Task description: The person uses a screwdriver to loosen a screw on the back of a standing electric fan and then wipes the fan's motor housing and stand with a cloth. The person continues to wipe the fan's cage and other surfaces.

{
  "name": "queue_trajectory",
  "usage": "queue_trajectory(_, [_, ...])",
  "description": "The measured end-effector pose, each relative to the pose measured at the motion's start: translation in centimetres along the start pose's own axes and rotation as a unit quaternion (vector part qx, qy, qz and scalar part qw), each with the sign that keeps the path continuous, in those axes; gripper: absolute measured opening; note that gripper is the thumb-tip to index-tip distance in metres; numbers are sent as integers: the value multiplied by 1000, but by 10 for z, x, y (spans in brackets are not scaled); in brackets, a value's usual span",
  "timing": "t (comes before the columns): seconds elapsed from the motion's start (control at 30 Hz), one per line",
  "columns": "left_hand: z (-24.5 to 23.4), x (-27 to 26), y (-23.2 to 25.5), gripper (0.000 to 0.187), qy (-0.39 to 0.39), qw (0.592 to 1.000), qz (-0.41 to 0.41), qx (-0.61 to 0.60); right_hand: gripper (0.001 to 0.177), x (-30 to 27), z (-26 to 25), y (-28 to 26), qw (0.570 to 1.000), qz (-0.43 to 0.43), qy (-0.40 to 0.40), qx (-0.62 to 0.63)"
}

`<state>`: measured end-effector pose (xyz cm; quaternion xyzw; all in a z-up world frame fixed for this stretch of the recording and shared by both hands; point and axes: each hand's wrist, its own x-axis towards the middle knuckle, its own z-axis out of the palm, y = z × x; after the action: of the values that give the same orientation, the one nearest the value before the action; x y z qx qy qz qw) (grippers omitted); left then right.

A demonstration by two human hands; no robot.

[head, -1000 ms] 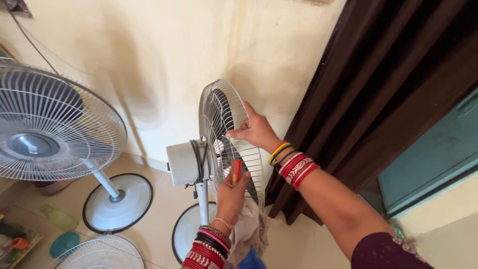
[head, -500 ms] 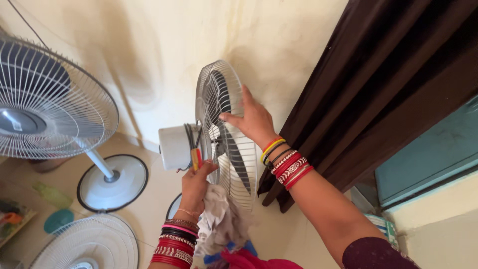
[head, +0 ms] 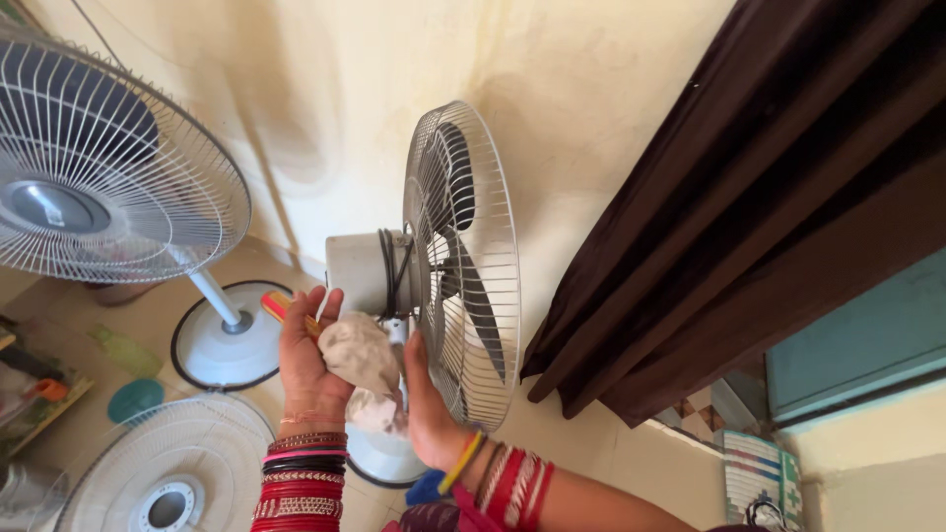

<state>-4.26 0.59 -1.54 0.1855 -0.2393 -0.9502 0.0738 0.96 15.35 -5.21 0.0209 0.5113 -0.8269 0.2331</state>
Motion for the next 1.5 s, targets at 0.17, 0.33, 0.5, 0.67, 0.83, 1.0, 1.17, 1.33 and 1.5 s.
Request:
queue_trajectory(0.17, [-18,0,-15,39,-2,1000,-6,17,67,37,1,-5,944,95,-191,250])
queue_trajectory(0.33, [-47,3,-2,33,-29,998,8,57,42,49,23,-31,969,-179,76,-153])
queue_trajectory(0.5, [-67,12,16,35,-7,977,-22,210,47,48,35,-61,989,-84,-100,-64])
queue_trajectory(0.67, [-65,27,16,39,-71,981,-146,104,60,67,57,-69,943,-225,-19,-245])
queue_trajectory(0.83, [-76,42,22,42,-79,989,-93,84,74,67,75,-34,920,-295,-32,-255])
queue_trajectory(1.0, [-96,63,29,44,-156,979,-107,73,53,79,77,-20,854,-351,20,-384])
queue_trajectory(1.17, [-111,81,29,41,-52,985,-93,133,43,87,71,-15,883,-309,40,-350])
queue_trajectory(1.33, [-124,85,27,35,-8,989,-39,145,46,94,69,-8,867,-295,92,-391])
queue_trajectory(1.5, [-110,74,28,31,81,971,-39,221,55,115,54,-34,769,-409,117,-477])
